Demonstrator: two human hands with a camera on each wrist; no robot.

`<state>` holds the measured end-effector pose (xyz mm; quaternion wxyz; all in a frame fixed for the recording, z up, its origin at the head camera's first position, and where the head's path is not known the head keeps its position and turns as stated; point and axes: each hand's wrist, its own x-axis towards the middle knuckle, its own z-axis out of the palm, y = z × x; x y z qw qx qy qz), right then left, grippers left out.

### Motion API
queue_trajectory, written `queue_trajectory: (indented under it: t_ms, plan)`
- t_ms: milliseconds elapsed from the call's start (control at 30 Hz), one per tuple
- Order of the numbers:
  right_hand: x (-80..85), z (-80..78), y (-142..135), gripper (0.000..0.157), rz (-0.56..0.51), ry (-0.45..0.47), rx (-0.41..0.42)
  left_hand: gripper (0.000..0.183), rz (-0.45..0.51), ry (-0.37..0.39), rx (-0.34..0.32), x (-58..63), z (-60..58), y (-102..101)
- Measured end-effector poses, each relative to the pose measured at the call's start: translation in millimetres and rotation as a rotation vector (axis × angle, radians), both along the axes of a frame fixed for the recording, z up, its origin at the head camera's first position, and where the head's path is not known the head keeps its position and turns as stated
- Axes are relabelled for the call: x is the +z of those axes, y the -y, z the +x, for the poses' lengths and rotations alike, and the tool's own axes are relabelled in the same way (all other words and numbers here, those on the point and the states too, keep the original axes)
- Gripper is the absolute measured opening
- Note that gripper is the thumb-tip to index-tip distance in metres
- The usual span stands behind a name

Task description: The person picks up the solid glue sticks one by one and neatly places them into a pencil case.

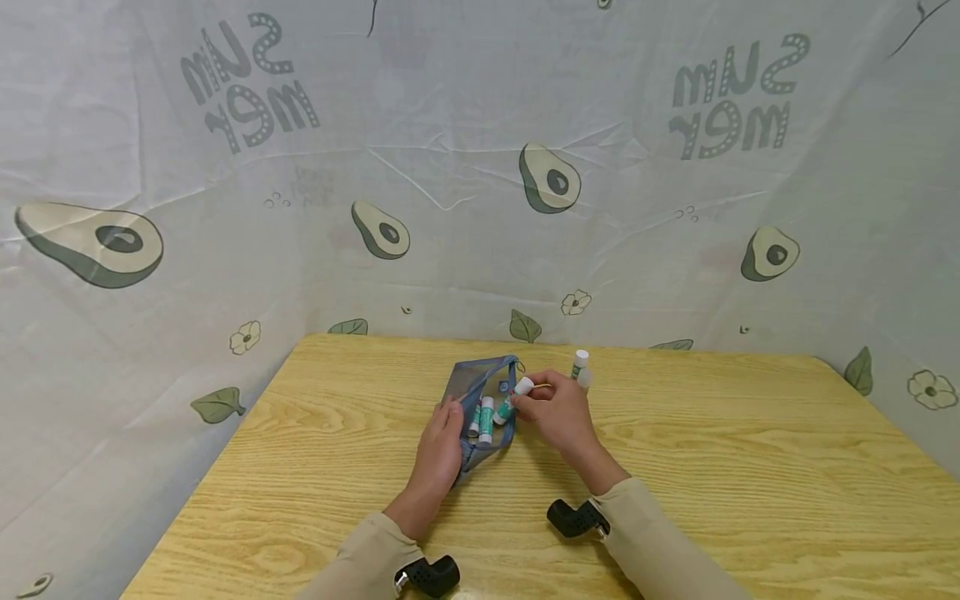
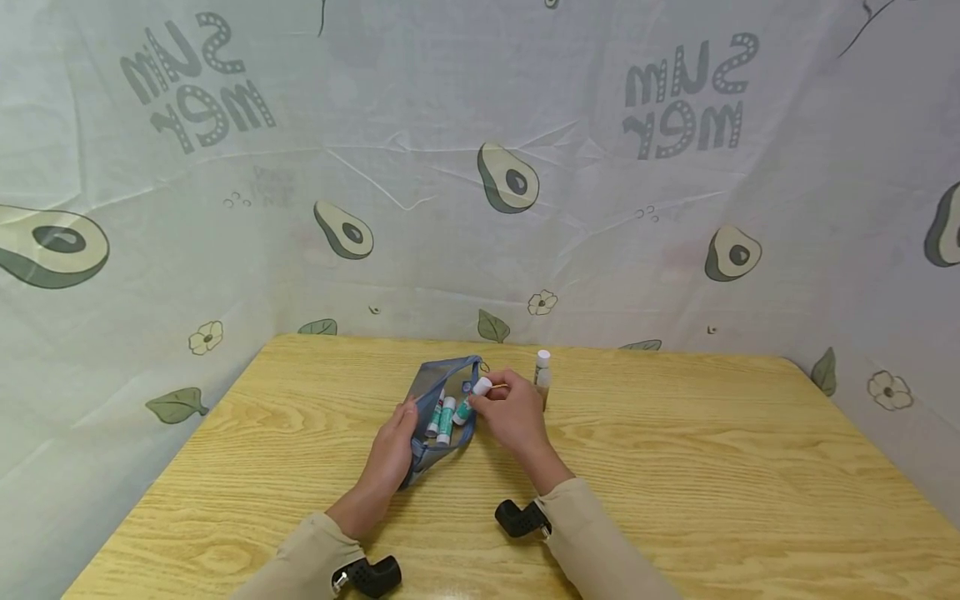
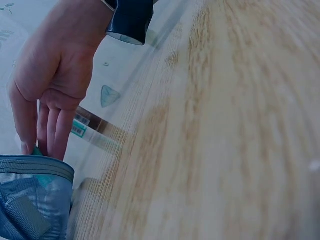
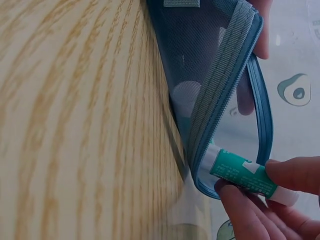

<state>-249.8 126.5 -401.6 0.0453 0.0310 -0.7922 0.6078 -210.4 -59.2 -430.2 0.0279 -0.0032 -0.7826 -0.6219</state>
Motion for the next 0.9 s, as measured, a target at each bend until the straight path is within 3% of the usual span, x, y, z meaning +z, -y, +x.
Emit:
queue_trajectory:
  t_ms: [367,667,900]
  plan:
    - [-5.5,-4.0,-1,0.031,-0.040,0.059,-0.025,0.061,0.022,0.010,-0.003,0.1,0.8,-1]
    - [-7.7,-3.9,3,0.032,-0.190,0.126,0.019,0.059,0.038,0.011,0.004,0.5,0.6,-2]
    - [-10.4,-3.7,6,0.036,-0.243,0.143,0.035,0.061,0.049,0.010,-0.002,1.6,0.9,-2]
